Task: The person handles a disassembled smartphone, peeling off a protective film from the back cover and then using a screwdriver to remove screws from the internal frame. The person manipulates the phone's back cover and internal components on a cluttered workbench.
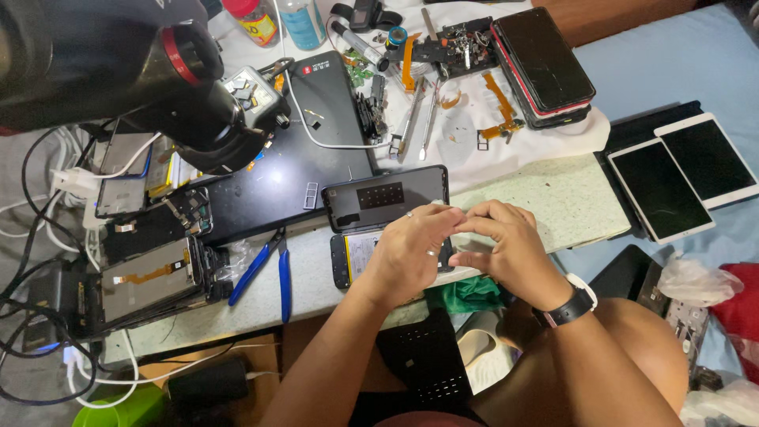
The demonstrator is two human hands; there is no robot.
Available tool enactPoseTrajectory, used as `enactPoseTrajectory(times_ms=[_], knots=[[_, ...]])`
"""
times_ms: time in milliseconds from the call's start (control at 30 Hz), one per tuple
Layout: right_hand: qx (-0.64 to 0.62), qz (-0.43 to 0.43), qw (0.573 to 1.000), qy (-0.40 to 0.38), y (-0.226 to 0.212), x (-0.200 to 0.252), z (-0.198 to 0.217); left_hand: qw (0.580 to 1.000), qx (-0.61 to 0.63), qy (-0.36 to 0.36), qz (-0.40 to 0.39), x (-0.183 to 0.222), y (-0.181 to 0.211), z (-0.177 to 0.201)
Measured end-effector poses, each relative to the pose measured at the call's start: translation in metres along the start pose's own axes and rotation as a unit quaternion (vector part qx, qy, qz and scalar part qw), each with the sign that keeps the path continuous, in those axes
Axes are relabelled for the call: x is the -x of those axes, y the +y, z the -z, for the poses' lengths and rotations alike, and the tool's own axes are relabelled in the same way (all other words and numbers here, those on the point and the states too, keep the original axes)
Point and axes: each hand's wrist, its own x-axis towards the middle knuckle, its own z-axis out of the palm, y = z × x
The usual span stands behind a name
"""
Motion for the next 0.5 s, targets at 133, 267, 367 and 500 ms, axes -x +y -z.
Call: enactPoseTrajectory(times_ms=[133, 267, 367, 500], knots=[[0.007, 0.015, 1.000, 0.007, 0.002, 0.001, -0.001, 0.999, 0.004, -0.038, 0.012, -0.001, 0.002, 0.003], [0.007, 0.008, 1.000, 0.004, 0.002, 0.001, -0.003, 1.000, -0.017, -0.017, 0.001, -0.003, 0.001, 0.006], [0.013, 0.011, 1.000, 0.008, 0.003, 0.001, -0.002, 0.999, -0.039, -0.020, -0.008, -0.001, 0.000, 0.003], [0.006, 0.009, 1.000, 0.001, 0.003, 0.001, -0.002, 0.999, 0.039, -0.027, -0.005, 0.004, -0.003, -0.005]])
